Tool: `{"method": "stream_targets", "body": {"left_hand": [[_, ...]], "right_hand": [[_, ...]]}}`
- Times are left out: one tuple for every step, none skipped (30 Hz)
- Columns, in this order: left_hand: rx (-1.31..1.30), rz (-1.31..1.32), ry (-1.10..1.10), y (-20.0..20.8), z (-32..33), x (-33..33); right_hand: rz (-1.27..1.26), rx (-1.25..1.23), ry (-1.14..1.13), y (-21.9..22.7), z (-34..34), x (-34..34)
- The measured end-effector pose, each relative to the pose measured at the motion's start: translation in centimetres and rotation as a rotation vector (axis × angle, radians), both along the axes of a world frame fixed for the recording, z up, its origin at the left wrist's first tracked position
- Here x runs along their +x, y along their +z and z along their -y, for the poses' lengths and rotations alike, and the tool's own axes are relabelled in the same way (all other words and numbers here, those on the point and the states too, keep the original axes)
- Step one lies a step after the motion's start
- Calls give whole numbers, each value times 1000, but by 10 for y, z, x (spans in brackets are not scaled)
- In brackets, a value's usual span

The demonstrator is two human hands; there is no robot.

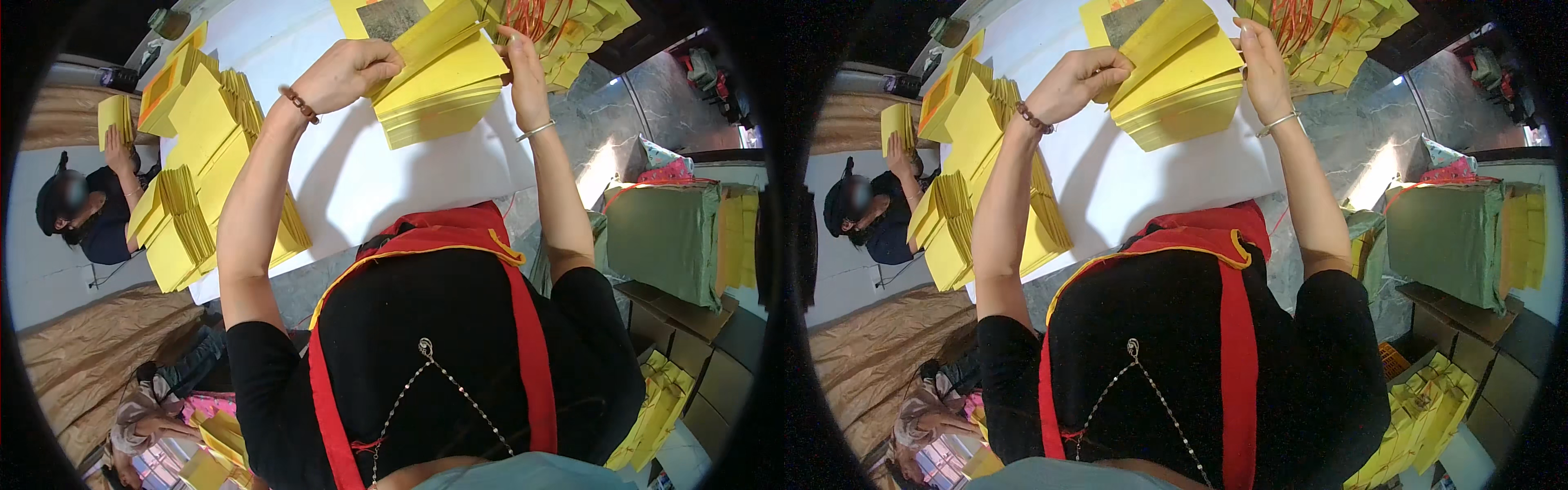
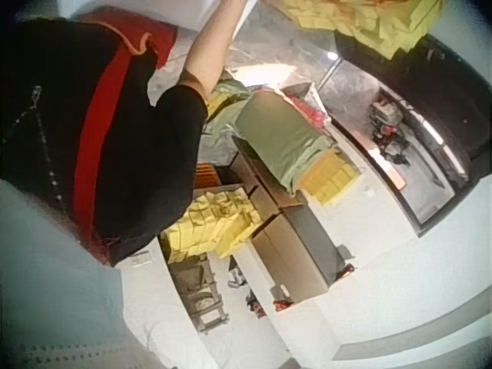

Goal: Stack and organize yellow paper sheets (joss paper) on a table.

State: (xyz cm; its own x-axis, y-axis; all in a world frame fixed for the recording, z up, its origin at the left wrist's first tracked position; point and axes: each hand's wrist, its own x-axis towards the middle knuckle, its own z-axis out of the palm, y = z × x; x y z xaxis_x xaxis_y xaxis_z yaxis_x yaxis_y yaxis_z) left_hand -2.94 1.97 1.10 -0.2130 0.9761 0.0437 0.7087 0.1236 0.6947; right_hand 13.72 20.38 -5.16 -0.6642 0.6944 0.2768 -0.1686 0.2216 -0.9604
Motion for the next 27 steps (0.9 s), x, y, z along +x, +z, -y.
{"method": "stream_targets", "body": {"left_hand": [[6, -5, -4, 0, 0, 0], [6, -5, -3, 1, 1, 1], [7, -14, 6, 3, 0, 1], [9, -23, 14, 4, 0, 2], [10, -22, 15, 3, 0, 3], [19, -28, 10, 3, 1, 4], [29, -34, 5, 3, 2, 4], [30, -34, 8, 3, 2, 4], [18, -7, 25, 3, 3, 4], [6, 20, 42, 3, 3, 4], [6, 21, 45, 3, 3, 5], [19, 13, 39, 3, 3, 5], [33, 6, 34, 4, 3, 6], [32, 5, 38, 3, 3, 6], [22, 19, 46, 2, 3, 6], [12, 34, 55, 1, 3, 6], [12, 34, 58, -2, 4, 4], [58, 24, 28, -4, 4, 3], [105, 14, -3, -5, 4, 2], [105, 14, -4, -5, 4, 3], [103, 42, 63, -4, 5, 7], [102, 70, 130, -3, 5, 8], [109, 137, 144, -7, 6, 5], [110, 137, 146, -10, 6, 2], [121, 108, 163, -12, 6, -1], [132, 80, 180, -14, 6, -3], [133, 81, 180, -13, 5, -4]], "right_hand": [[7, -24, 8, 1, 1, 1], [7, -24, 8, 1, 1, 0], [11, -11, 12, 1, 0, 0], [15, 2, 16, 1, -1, 0], [15, 2, 17, 0, -2, 1], [24, -1, 30, 0, -3, 2], [33, -5, 44, 0, -3, 2], [33, -4, 47, 1, -3, 1], [36, -8, 45, 1, -2, 1], [39, -11, 43, 2, -2, 0], [40, -11, 46, 2, -2, 0], [48, -11, 43, 3, -2, 0], [56, -10, 40, 3, -2, 0], [60, -6, 34, 3, -2, 0], [59, -6, 38, 3, -3, 1], [53, -15, 44, 4, -4, 1], [46, -24, 48, 4, -4, 0], [46, -25, 48, 4, -3, 0], [34, -68, 55, 3, -2, -2], [23, -111, 61, 2, -1, -2], [22, -111, 60, 1, -1, -3], [-4, -133, 76, -1, -2, -4], [-29, -154, 92, -2, -2, -5], [-29, -154, 94, -3, -2, -5], [-23, -138, 94, -4, -2, -6], [-18, -122, 94, -4, -3, -6], [-17, -122, 94, -4, -4, -5]]}}
